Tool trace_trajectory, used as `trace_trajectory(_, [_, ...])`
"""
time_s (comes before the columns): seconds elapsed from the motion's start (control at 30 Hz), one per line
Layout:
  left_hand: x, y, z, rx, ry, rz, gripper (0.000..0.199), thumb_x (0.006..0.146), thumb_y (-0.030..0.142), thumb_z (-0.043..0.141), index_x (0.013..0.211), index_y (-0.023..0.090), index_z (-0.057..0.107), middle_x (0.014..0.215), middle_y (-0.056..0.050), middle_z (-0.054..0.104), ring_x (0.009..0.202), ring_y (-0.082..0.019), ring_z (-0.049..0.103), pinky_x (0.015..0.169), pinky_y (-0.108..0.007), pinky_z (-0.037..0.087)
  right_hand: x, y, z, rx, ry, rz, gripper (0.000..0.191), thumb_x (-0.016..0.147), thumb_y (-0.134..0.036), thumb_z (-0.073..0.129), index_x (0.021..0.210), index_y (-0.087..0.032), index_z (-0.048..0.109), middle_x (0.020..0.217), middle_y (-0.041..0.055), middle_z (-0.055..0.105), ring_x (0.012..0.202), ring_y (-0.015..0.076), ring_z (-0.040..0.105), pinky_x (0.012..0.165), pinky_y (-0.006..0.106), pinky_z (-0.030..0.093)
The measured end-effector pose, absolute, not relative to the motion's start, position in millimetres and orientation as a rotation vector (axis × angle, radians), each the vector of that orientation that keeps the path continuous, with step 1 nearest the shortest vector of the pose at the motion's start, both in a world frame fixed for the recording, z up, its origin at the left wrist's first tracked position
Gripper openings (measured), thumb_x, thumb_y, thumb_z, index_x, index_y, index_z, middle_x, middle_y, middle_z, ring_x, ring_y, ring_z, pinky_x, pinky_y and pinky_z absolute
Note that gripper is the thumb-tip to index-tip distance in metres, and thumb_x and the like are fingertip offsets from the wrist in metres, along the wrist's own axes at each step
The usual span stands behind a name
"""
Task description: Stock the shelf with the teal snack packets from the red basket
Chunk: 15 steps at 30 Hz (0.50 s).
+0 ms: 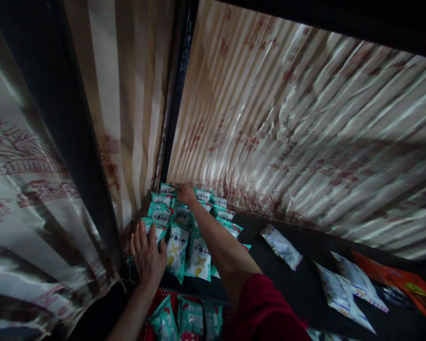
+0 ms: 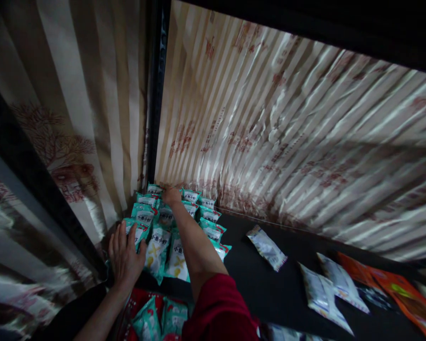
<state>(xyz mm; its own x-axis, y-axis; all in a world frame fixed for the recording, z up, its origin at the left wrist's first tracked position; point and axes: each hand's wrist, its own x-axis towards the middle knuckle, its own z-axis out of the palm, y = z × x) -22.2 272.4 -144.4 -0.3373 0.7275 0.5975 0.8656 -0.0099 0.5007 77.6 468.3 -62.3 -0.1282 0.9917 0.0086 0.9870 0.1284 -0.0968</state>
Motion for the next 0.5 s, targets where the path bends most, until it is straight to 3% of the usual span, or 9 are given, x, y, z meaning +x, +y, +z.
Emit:
trace_trajectory(0.3, [-24,268,-143,-1.734,-2.082,-1.299,0.047,0.085,0.030,0.048,0.129,0.012,0.048,0.142,-0.020,0.037,0.133,-0.033,0.031,0.107,-0.053,0.026,120,427,-31,-1.818,-2.373,0.160,0.029,0.089,-0.021,0.046,0.110,-0.022,0.065,0.114,0.0010,0.067,0.104,0.0133,0.061,0.091,0.020,0.042])
trace_trajectory(0.5, [-22,266,-143,-1.721,-2.090,-1.383,0.045,0.089,0.030,0.040,0.129,0.011,0.046,0.143,-0.020,0.037,0.134,-0.030,0.030,0.108,-0.051,0.024,125,369,-28,-1.362,-2.724,0.246,0.022,0.091,-0.026,0.049,0.098,-0.021,0.069,0.098,0.0027,0.071,0.097,0.0155,0.061,0.095,0.027,0.036])
